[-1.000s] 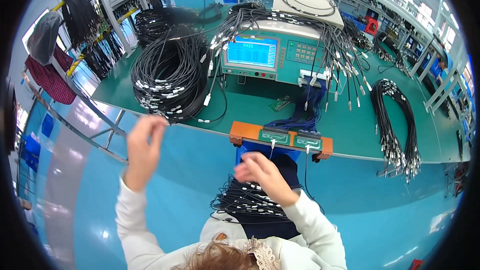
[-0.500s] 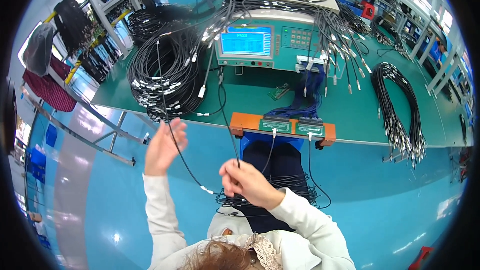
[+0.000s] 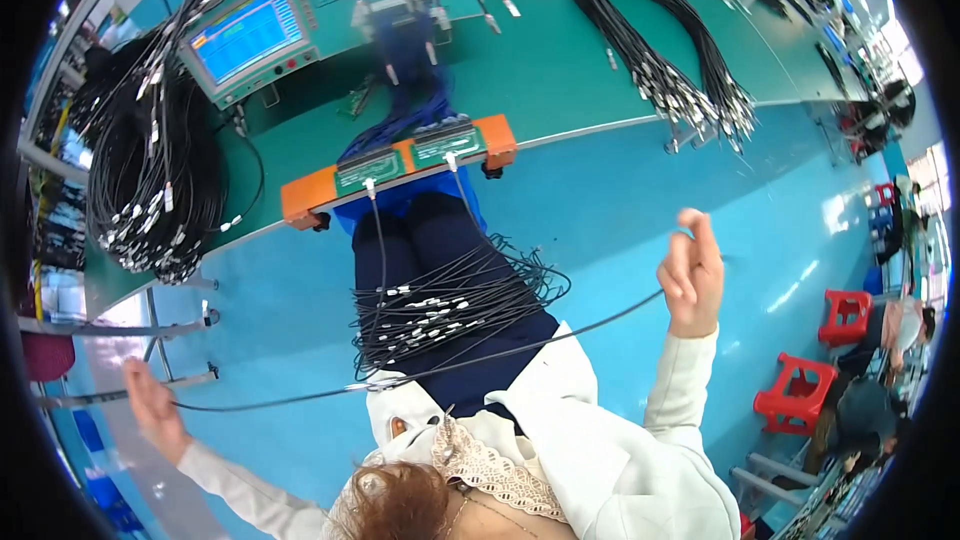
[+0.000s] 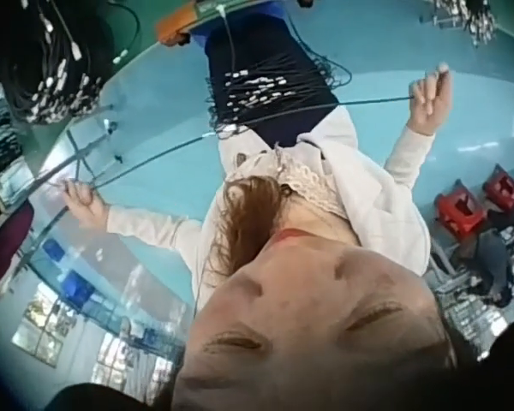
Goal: Testing individual wires from a cable bundle using an electronic testing machine at a workbench.
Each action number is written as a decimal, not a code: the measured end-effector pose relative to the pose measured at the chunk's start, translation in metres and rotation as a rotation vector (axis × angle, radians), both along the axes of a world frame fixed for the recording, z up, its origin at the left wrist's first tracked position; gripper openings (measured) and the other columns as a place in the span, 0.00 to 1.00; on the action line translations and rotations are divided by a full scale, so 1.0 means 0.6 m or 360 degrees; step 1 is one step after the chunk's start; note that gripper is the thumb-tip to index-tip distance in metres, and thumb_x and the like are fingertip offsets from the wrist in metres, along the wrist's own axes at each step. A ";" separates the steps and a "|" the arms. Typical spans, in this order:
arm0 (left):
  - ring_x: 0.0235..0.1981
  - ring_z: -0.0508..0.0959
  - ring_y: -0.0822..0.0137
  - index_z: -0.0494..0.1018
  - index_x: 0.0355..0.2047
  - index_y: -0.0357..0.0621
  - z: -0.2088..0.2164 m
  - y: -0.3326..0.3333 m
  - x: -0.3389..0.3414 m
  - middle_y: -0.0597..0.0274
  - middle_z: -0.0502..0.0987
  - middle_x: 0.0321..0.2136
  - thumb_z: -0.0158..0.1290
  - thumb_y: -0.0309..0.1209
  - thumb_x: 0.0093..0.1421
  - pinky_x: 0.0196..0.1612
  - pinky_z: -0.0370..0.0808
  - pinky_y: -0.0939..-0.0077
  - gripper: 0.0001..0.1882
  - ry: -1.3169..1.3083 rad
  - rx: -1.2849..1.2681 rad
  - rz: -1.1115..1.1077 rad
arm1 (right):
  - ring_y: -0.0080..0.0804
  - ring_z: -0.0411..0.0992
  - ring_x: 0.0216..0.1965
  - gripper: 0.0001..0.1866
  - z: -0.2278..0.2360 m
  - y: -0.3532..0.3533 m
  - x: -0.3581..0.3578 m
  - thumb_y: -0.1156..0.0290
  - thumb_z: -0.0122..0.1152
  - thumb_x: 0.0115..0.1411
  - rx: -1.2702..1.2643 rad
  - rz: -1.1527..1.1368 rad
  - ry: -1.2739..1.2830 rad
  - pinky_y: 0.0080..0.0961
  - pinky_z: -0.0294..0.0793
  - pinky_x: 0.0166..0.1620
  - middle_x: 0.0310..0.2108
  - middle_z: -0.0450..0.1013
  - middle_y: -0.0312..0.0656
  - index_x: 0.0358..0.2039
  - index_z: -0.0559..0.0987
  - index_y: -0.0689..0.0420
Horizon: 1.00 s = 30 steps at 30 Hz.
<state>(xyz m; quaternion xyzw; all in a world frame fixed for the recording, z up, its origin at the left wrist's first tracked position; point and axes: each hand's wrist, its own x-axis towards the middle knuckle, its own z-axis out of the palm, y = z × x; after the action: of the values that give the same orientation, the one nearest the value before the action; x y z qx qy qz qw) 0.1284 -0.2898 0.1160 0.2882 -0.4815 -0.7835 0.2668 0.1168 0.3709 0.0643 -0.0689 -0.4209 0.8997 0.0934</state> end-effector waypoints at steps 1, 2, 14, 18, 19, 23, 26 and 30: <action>0.13 0.56 0.86 0.69 0.42 0.40 -0.024 0.051 -0.004 0.70 0.67 0.24 0.45 0.34 0.65 0.11 0.48 0.92 0.11 -0.0157 0.0121 0.0042 | 0.12 0.52 0.06 0.18 -0.001 -0.002 -0.014 0.56 0.40 0.67 0.0311 -0.0001 -0.0189 0.11 0.60 0.13 0.17 0.68 0.34 0.41 0.70 0.58; 0.13 0.61 0.87 0.70 0.41 0.41 -0.043 0.117 -0.010 0.67 0.73 0.26 0.47 0.37 0.64 0.10 0.49 0.93 0.13 -0.0473 -0.0257 -0.0559 | 0.12 0.53 0.07 0.19 -0.003 -0.017 -0.028 0.56 0.40 0.67 0.0637 -0.0006 -0.0379 0.12 0.62 0.14 0.22 0.72 0.37 0.42 0.71 0.60; 0.14 0.65 0.66 0.72 0.29 0.37 -0.203 0.489 -0.086 0.58 0.66 0.13 0.41 0.28 0.63 0.20 0.62 0.72 0.11 -0.0254 -0.1593 -0.1238 | 0.20 0.63 0.14 0.14 -0.116 -0.209 -0.133 0.68 0.47 0.63 0.1588 0.0666 -0.0333 0.23 0.62 0.20 0.11 0.66 0.34 0.23 0.72 0.61; 0.14 0.64 0.75 0.73 0.36 0.37 -0.216 0.418 0.003 0.61 0.71 0.18 0.41 0.31 0.64 0.18 0.60 0.78 0.13 -0.0407 -0.1633 -0.1236 | 0.22 0.66 0.15 0.11 -0.179 -0.113 -0.057 0.68 0.49 0.62 0.1569 0.0306 -0.0248 0.22 0.65 0.22 0.22 0.72 0.40 0.28 0.72 0.62; 0.14 0.63 0.77 0.73 0.40 0.37 -0.199 0.384 0.012 0.63 0.72 0.21 0.40 0.32 0.65 0.18 0.60 0.81 0.14 -0.0593 -0.1452 -0.1161 | 0.20 0.63 0.15 0.10 -0.212 -0.059 -0.050 0.67 0.49 0.62 0.1698 -0.0031 -0.0324 0.20 0.63 0.21 0.24 0.74 0.39 0.31 0.72 0.62; 0.16 0.58 0.80 0.65 0.52 0.36 -0.170 0.238 0.037 0.65 0.71 0.28 0.40 0.36 0.67 0.18 0.56 0.86 0.19 -0.0625 -0.0844 -0.0292 | 0.17 0.55 0.15 0.14 -0.168 0.071 -0.037 0.64 0.47 0.64 0.0947 -0.0617 -0.0850 0.15 0.54 0.16 0.33 0.73 0.43 0.42 0.68 0.62; 0.16 0.56 0.79 0.62 0.54 0.35 -0.212 0.108 0.065 0.67 0.66 0.24 0.40 0.37 0.67 0.18 0.55 0.85 0.20 -0.0361 -0.0235 -0.0164 | 0.16 0.55 0.15 0.16 -0.188 0.139 -0.029 0.62 0.44 0.65 0.0654 -0.0876 -0.0824 0.14 0.52 0.15 0.33 0.72 0.43 0.43 0.68 0.63; 0.17 0.54 0.79 0.59 0.55 0.33 -0.200 0.044 0.078 0.69 0.59 0.20 0.41 0.37 0.67 0.18 0.54 0.83 0.22 -0.0201 -0.0029 0.0118 | 0.17 0.54 0.15 0.21 -0.172 0.142 -0.045 0.58 0.42 0.66 0.1114 -0.1108 -0.0842 0.15 0.51 0.16 0.30 0.71 0.41 0.50 0.68 0.62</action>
<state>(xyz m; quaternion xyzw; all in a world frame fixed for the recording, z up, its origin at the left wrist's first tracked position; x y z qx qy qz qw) 0.1755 -0.2633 -0.0038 0.3524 -0.4934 -0.7489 0.2675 0.0897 0.4560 -0.0389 -0.3920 -0.6559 0.5745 0.2934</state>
